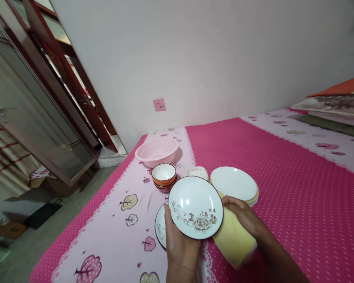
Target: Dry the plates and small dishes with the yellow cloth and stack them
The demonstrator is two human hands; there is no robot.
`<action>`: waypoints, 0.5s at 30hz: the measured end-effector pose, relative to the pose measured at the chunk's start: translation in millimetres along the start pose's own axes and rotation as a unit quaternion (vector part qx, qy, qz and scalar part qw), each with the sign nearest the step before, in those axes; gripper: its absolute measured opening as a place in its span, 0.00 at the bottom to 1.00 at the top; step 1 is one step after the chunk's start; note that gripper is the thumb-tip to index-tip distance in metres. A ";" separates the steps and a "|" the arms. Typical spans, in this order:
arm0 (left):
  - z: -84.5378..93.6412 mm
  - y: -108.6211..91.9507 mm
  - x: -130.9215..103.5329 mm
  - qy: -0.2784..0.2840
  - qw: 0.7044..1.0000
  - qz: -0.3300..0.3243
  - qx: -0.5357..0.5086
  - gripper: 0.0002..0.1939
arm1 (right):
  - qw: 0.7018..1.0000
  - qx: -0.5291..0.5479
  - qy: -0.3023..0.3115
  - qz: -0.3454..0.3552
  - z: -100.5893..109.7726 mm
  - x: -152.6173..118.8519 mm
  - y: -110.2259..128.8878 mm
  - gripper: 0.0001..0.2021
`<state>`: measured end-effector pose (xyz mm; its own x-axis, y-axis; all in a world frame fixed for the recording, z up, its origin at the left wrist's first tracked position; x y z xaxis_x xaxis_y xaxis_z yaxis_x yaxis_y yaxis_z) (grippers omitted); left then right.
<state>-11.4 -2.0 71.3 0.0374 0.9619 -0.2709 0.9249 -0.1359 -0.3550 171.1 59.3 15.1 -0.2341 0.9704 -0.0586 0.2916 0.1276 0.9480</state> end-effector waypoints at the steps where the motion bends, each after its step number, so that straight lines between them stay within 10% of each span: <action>1: 0.0 -0.5 0.3 -0.002 1.000 0.000 0.004 0.35 | 1.000 -0.005 0.015 0.002 -2.2 -3.1 2.3 0.10; 15: 2.9 -2.6 0.7 -0.021 1.000 -0.008 0.016 0.33 | 0.991 -0.065 0.118 0.014 -38.4 -16.1 10.1 0.22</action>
<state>-14.9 -1.6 69.4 0.0060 0.9530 -0.3028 0.9127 -0.1290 -0.3878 142.2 37.2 37.7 -0.4431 0.8960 0.0283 0.1829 0.0595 0.9813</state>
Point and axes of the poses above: each hand's wrist, its own x-axis towards the middle knuckle, its own z-axis out of the back of the hand, y = z × x, the point moved 1 cm from there along x, towards the middle knuckle, and after that the axes turned 5 degrees about y, right-handed, at the moved point
